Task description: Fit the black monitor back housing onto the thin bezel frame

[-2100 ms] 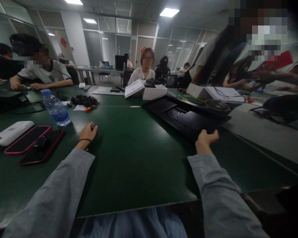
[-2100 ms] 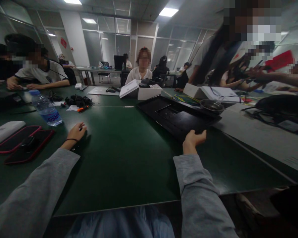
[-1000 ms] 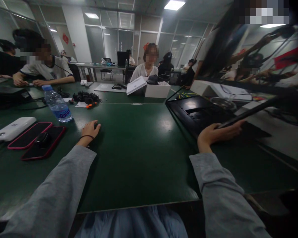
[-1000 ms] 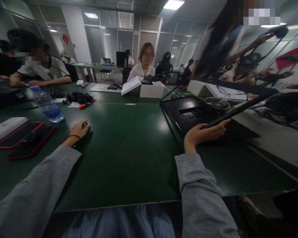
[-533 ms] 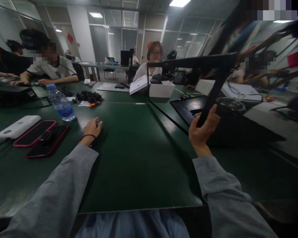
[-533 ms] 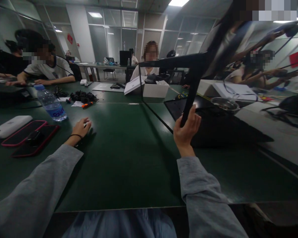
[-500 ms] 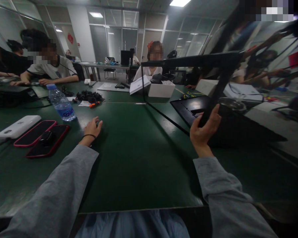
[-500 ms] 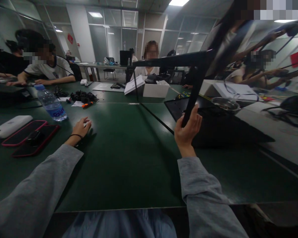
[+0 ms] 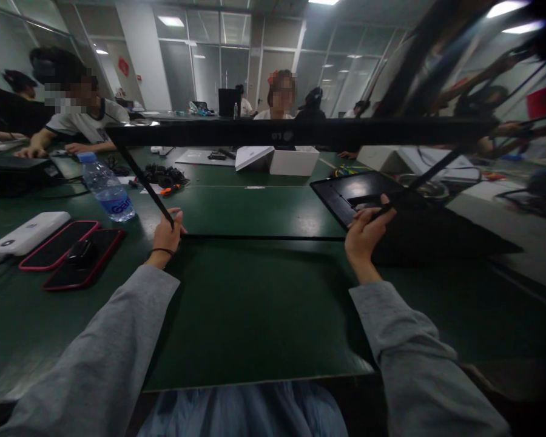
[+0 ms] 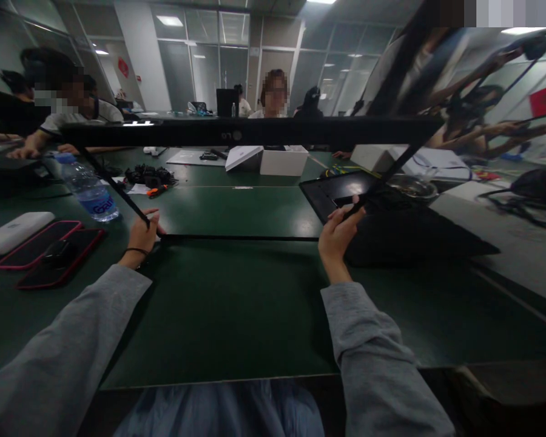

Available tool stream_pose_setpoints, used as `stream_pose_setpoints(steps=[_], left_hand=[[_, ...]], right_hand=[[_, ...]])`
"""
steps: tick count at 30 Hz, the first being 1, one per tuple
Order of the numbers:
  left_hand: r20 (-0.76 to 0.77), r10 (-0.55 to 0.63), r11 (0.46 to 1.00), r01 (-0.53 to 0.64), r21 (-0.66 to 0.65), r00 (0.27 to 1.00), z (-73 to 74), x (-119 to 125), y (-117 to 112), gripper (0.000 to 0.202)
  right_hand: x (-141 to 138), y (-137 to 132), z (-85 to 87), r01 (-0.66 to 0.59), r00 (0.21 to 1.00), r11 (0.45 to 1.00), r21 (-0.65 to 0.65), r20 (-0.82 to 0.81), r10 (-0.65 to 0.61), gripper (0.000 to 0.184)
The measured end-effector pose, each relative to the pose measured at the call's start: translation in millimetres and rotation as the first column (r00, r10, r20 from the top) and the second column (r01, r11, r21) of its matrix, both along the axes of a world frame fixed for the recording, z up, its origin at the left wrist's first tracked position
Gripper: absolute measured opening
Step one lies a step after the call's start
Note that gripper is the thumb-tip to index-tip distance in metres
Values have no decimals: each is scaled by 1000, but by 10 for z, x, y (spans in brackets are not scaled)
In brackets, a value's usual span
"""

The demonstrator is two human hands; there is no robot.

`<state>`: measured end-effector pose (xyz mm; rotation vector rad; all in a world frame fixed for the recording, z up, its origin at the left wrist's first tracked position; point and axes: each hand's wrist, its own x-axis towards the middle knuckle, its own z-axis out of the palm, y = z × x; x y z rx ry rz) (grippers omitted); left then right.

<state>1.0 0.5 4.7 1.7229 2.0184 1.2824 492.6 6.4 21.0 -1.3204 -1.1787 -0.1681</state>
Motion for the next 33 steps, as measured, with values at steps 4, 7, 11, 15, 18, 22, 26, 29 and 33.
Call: stream_pose_setpoints(steps=[4,7,11,15,18,22,26,29,33], left_hand=[[-14,-29,999,29,-17,999,25,32,-22,51],[-31,-21,999,20,-36,999,35,23,-21,48],[-65,1,996,-7,-92,998,44,11,-29,46],[-131,53,990,-69,-120,990,3,-10,-17,50],[-191,108,973,-143,-180,976,-49,-51,32,50],[-244,110,943,-179,-281,964,-68,-83,73,51],[-266,115,938,-193,-288,957,-29,-59,33,52],[-323,124,945,-211,-249,938,-12,-55,2,51],[-397,113,937,-231,-263,911,-46,-100,11,50]], right_hand=[[16,45,-102,35,999,997,-70,-21,-36,51],[12,77,-178,29,999,990,-141,-24,-32,53],[55,134,-286,38,999,970,-242,-9,-42,56],[139,212,-429,34,999,911,-411,6,-34,52],[189,270,-513,18,998,862,-506,55,11,38],[221,309,-555,12,993,826,-563,101,54,35],[238,309,-563,19,993,844,-536,105,45,41],[245,318,-584,-15,996,866,-500,67,56,42],[247,364,-630,-113,993,867,-486,-27,114,47]])
